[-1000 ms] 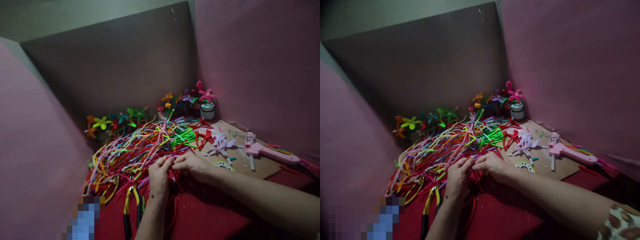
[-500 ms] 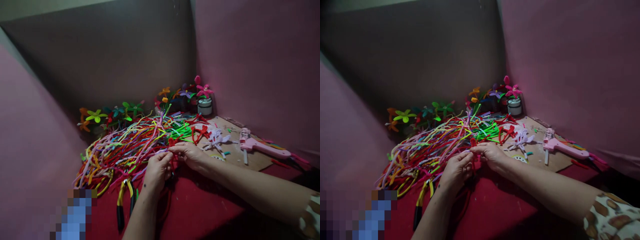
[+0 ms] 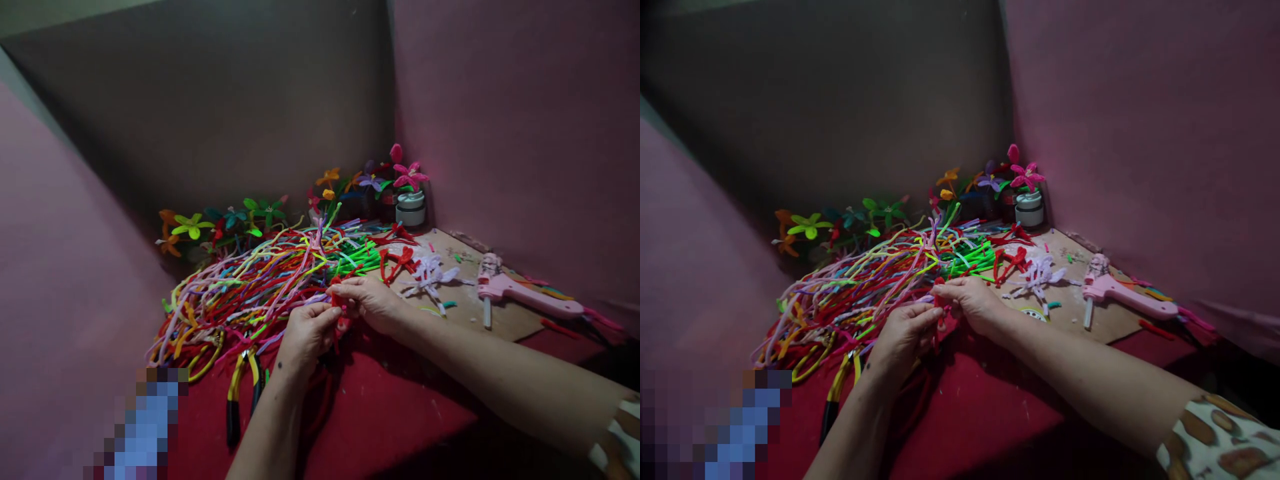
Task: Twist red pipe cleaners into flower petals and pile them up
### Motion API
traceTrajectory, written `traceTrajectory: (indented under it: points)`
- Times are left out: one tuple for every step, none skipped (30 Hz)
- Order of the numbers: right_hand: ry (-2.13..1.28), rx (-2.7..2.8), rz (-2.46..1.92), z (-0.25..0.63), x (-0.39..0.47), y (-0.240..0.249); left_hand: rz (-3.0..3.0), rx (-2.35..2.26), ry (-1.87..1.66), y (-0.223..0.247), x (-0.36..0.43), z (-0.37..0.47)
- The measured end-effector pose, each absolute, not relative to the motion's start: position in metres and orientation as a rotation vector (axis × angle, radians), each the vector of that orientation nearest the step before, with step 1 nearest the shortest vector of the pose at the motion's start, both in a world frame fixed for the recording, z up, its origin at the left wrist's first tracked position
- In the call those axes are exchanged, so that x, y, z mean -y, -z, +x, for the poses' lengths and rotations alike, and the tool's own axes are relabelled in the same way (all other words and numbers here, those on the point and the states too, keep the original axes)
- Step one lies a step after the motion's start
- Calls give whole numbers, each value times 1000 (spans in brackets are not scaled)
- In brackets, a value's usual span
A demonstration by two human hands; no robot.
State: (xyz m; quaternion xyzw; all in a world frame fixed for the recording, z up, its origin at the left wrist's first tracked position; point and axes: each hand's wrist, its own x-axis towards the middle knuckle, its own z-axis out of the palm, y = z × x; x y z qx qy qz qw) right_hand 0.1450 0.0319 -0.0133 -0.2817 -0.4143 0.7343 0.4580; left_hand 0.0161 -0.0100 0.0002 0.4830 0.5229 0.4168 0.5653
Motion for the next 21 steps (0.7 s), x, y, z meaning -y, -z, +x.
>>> traceTrajectory:
  points:
    - [-1781,1036,-713,146,-32,12,1150,-1237,-968,-1,10,16]
    - [-1745,1049,-734,147,-32,11,1154,-1243,-961,-1,10,16]
    - [-1709,1063,-748,147,-32,11,1152,-1246,-955,-1,11,16]
    - [-1677,1081,-757,148,-32,10,1146,-1246,-950,-1,11,16]
    - [-1651,1104,-761,148,-31,11,1141,-1246,-950,-1,11,16]
    - [-1639,1132,-760,148,-31,12,1140,-1247,-955,-2,11,16]
    - [-1639,1159,-751,148,-31,13,1143,-1254,-967,-3,12,15]
    - [-1649,1181,-735,148,-31,14,1149,-1263,-977,-3,12,15]
    - [-1666,1194,-718,147,-31,15,1153,-1276,-987,-4,12,15]
    - [-1686,1193,-711,147,-31,16,1153,-1288,-996,-4,12,15]
    - [-1706,1177,-711,146,-31,17,1157,-1295,-1001,-5,13,15]
    - [-1722,1148,-716,146,-31,17,1166,-1295,-999,-5,13,14]
    - [-1732,1114,-726,145,-31,17,1179,-1288,-988,-6,13,14]
    - [-1738,1080,-736,145,-31,16,1193,-1274,-970,-7,14,13]
    - [-1736,1049,-739,145,-31,16,1202,-1258,-948,-8,14,12]
    - [-1730,1020,-737,145,-32,14,1203,-1244,-932,-9,14,11]
    - [-1725,992,-734,145,-34,13,1196,-1238,-925,-11,15,10]
    - [-1721,963,-735,145,-35,12,1189,-1239,-928,-13,15,9]
    - [-1718,928,-740,146,-37,11,1192,-1239,-938,-15,16,9]
    - [-1722,887,-751,146,-38,10,1210,-1234,-956,-17,16,8]
    - [-1733,843,-765,147,-39,9,1244,-1221,-975,-19,17,8]
